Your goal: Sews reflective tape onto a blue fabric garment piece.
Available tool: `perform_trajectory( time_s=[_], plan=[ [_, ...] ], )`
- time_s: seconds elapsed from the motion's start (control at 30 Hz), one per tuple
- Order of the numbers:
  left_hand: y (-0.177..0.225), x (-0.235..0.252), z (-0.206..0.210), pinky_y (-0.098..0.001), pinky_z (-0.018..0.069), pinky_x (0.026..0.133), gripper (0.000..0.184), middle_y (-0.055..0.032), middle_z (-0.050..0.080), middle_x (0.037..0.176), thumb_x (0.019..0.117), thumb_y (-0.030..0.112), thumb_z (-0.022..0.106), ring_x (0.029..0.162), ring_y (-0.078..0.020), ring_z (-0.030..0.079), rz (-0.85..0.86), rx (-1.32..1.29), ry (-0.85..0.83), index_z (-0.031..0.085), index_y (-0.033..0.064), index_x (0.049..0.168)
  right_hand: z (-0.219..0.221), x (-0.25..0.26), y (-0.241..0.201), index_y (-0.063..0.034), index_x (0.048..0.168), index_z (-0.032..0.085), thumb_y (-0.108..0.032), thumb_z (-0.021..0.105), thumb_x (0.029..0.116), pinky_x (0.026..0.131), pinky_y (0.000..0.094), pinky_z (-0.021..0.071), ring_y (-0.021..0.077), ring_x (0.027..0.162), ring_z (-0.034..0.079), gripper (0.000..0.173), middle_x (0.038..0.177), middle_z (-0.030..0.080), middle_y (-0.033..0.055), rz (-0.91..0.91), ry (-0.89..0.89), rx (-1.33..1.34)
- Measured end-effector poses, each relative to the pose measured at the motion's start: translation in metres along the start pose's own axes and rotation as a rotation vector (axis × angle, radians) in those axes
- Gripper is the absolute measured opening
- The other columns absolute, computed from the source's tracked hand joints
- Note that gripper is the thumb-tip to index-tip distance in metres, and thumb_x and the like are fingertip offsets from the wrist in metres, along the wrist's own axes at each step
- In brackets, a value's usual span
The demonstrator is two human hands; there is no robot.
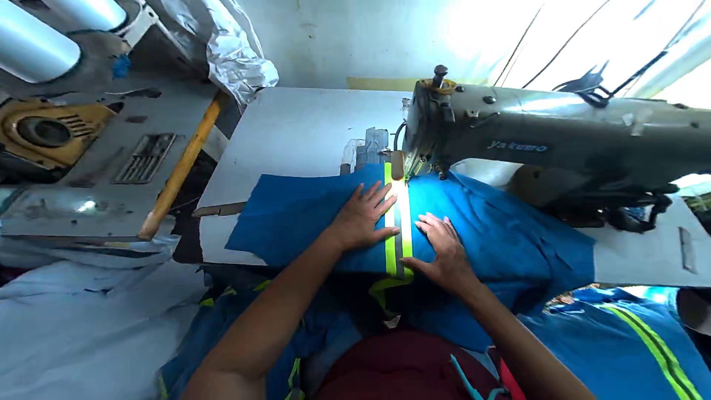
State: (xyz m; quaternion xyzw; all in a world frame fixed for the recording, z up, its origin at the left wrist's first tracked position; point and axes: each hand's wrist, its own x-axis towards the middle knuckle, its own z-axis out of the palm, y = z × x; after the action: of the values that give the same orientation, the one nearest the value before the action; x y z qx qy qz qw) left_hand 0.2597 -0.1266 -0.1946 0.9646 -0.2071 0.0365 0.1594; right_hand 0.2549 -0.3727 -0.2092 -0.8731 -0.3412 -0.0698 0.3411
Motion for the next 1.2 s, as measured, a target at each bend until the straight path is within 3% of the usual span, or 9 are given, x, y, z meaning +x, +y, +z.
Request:
perform_trajectory(
  time_s=[0.2, 0.6, 1.2],
  plan=[
    [-0.007, -0.002, -0.003, -0.0627, 0.0146, 0.124, 0.08, -0.0129, 0.036, 0.165, 0.0953, 0.067, 0.05, 0.155, -0.0318, 0.027, 0.022, -0.002, -0.04, 0.047, 0.0138, 0.155, 0.0, 0.001, 0.001, 0.0018, 0.128, 0.067, -0.064, 0.074, 0.0775, 0.116, 0.064, 0.0337, 0.0384, 0.134, 0.056, 0.083, 0.136, 0.065, 0.0178, -0.011, 0.017, -0.039],
    [-0.023, 0.013, -0.007, -0.0627, 0.0146, 0.123, 0.079, -0.0142, 0.039, 0.162, 0.0933, 0.066, 0.054, 0.154, -0.033, 0.029, 0.046, -0.017, -0.008, 0.049, 0.0144, 0.154, 0.006, 0.021, 0.012, 0.0053, 0.129, 0.065, -0.079, 0.061, 0.0773, 0.116, 0.0651, 0.0315, 0.0397, 0.136, 0.054, 0.099, 0.138, 0.064, 0.0182, -0.014, 0.023, -0.113],
    [-0.051, 0.052, -0.019, -0.067, 0.0154, 0.122, 0.082, -0.0184, 0.041, 0.161, 0.0929, 0.063, 0.057, 0.153, -0.0378, 0.031, 0.05, -0.048, -0.011, 0.049, 0.0077, 0.152, 0.009, 0.061, 0.036, 0.0045, 0.136, 0.059, -0.073, 0.067, 0.078, 0.119, 0.0606, 0.0277, 0.0361, 0.141, 0.048, 0.098, 0.145, 0.058, 0.0183, 0.006, -0.011, -0.086]
  ],
)
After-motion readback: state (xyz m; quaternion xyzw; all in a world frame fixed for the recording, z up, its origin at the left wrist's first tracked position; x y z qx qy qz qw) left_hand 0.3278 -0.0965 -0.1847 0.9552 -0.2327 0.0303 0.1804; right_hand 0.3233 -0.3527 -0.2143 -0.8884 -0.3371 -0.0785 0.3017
